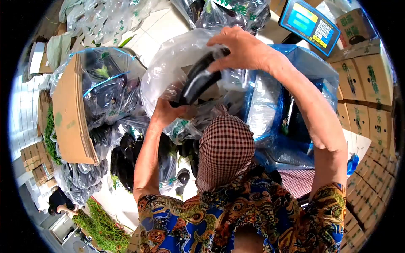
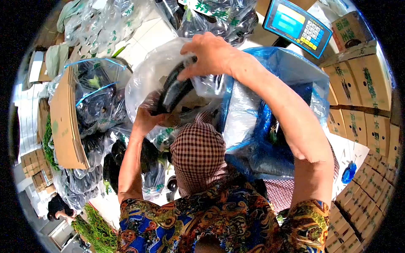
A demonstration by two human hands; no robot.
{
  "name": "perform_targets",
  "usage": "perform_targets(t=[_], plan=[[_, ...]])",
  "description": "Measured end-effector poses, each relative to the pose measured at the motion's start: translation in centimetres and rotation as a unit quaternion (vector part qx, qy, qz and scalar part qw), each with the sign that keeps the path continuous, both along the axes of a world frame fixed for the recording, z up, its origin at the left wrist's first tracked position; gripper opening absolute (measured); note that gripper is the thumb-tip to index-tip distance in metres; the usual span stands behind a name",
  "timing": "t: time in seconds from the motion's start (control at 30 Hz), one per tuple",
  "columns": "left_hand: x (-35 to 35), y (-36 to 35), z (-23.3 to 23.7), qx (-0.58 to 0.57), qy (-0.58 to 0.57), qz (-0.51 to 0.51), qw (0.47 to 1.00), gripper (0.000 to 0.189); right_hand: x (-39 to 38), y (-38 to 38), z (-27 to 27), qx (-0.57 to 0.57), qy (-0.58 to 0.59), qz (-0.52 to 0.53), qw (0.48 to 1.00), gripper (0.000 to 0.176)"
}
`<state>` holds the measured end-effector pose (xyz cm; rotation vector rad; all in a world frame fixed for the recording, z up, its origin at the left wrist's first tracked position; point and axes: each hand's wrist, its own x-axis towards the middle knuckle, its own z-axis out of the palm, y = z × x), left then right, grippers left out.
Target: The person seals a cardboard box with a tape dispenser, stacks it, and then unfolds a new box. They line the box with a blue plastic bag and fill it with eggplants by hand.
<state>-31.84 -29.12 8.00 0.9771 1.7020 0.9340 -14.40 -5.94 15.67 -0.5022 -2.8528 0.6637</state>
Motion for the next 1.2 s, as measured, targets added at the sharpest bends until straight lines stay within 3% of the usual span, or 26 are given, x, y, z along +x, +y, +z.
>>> perform_targets(t=[0.03, 0.1, 0.13, 0.17, 0.2, 0.23, 0.27, 0.33, 0.4, 0.47, 0.53, 0.6, 0.67, 0.7, 0.77, 0.8, 0.87, 0.9, 0.93, 1.0, 1.03, 1.07, 1.1, 1.13, 1.2], plan=[[0.7, 0.3, 1.2, 0.032, 0.013, -0.017, 0.999, 0.071, 0.6, -0.4, 0.0, 0.021, 0.011, 0.017, 1.000, 0.047], [0.4, 0.2, 0.3, 0.104, 0.040, -0.073, 0.991, 0.071, 1.2, -0.6, 1.4, -0.049, 0.013, 0.020, 0.998, 0.045], [0.5, 0.8, 1.8, 0.110, 0.140, -0.116, 0.977, 0.071, 1.6, -0.8, 1.9, -0.087, 0.013, 0.020, 0.996, 0.043], [0.3, 0.9, 2.2, 0.116, 0.172, -0.126, 0.970, 0.072, 2.0, 0.6, 1.0, -0.054, 0.015, 0.025, 0.998, 0.044], [0.1, 0.9, 2.4, 0.125, 0.207, -0.135, 0.961, 0.073, 2.7, 1.9, 0.4, 0.002, -0.054, 0.009, 0.998, 0.038], [0.0, 0.7, 1.7, 0.034, 0.118, -0.074, 0.990, 0.071, 3.6, 3.0, -0.4, 0.008, -0.075, -0.005, 0.997, 0.031], [0.0, 0.7, 2.5, 0.051, 0.122, -0.071, 0.989, 0.071, 5.1, 3.9, -1.8, 0.094, -0.060, -0.017, 0.994, 0.027], [0.0, 1.0, 4.8, 0.087, 0.129, -0.071, 0.985, 0.071, 6.8, 5.3, -2.5, 0.141, -0.094, -0.057, 0.984, 0.019], [-0.3, 1.0, 4.2, 0.094, 0.044, -0.047, 0.993, 0.075, 7.7, 6.0, -1.8, -0.029, 0.006, -0.083, 0.996, 0.011], [-1.1, 0.8, 3.1, 0.070, -0.053, -0.010, 0.996, 0.076, 7.3, 3.5, 1.9, -0.196, 0.069, -0.136, 0.969, 0.024], [-0.9, 1.6, 4.7, 0.081, -0.146, -0.012, 0.986, 0.070, 7.7, 1.2, 5.7, -0.297, 0.051, -0.158, 0.940, 0.027], [-1.3, 2.0, 5.1, 0.086, -0.235, 0.005, 0.968, 0.071, 9.0, -0.1, 7.2, -0.438, -0.001, -0.067, 0.896, 0.027], [-0.8, 2.9, 5.5, 0.107, -0.225, 0.021, 0.968, 0.072, 8.1, -1.9, 6.4, -0.470, -0.110, -0.023, 0.876, 0.021], [-0.8, 3.4, 5.9, 0.122, -0.245, 0.019, 0.962, 0.071, 7.2, -2.0, 5.1, -0.377, -0.102, 0.023, 0.920, 0.019], [-0.3, 4.6, 6.6, 0.141, -0.274, 0.004, 0.951, 0.071, 5.1, -2.9, 2.3, -0.359, -0.010, 0.019, 0.933, 0.024], [-0.1, 5.0, 6.5, 0.141, -0.263, -0.008, 0.954, 0.072, 3.7, -3.7, 1.7, -0.433, 0.076, -0.027, 0.898, 0.032], [0.4, 5.9, 6.0, 0.143, -0.245, -0.031, 0.959, 0.073, 0.2, -4.4, 1.6, -0.568, 0.241, 0.007, 0.787, 0.050], [1.3, 6.2, 6.7, 0.149, -0.201, -0.025, 0.968, 0.072, -0.5, -4.1, 1.4, -0.645, 0.238, -0.042, 0.725, 0.047], [2.1, 6.5, 7.7, 0.183, -0.170, -0.016, 0.968, 0.061, -0.4, -3.6, 1.8, -0.656, 0.243, -0.032, 0.714, 0.040], [2.6, 6.6, 7.6, 0.269, -0.007, 0.022, 0.963, 0.057, 0.0, -2.4, 1.2, -0.673, 0.288, -0.046, 0.680, 0.029], [2.1, 6.2, 7.4, 0.305, 0.157, 0.058, 0.937, 0.055, 0.4, -2.1, 2.1, -0.648, 0.328, -0.126, 0.676, 0.027], [1.3, 5.3, 7.1, 0.330, 0.314, 0.092, 0.885, 0.054, 1.3, -0.9, 2.3, -0.663, 0.373, -0.086, 0.643, 0.029], [0.7, 4.3, 7.0, 0.331, 0.347, 0.154, 0.864, 0.055, 2.4, 1.0, 2.0, -0.694, 0.395, -0.084, 0.596, 0.032], [-0.1, 3.3, 7.4, 0.280, 0.388, 0.187, 0.858, 0.068, 3.3, 2.3, 2.3, -0.721, 0.417, -0.082, 0.547, 0.036], [-1.6, 2.4, 5.7, 0.226, 0.313, 0.210, 0.898, 0.083, 5.0, 3.8, 3.1, -0.738, 0.474, -0.082, 0.474, 0.034]])
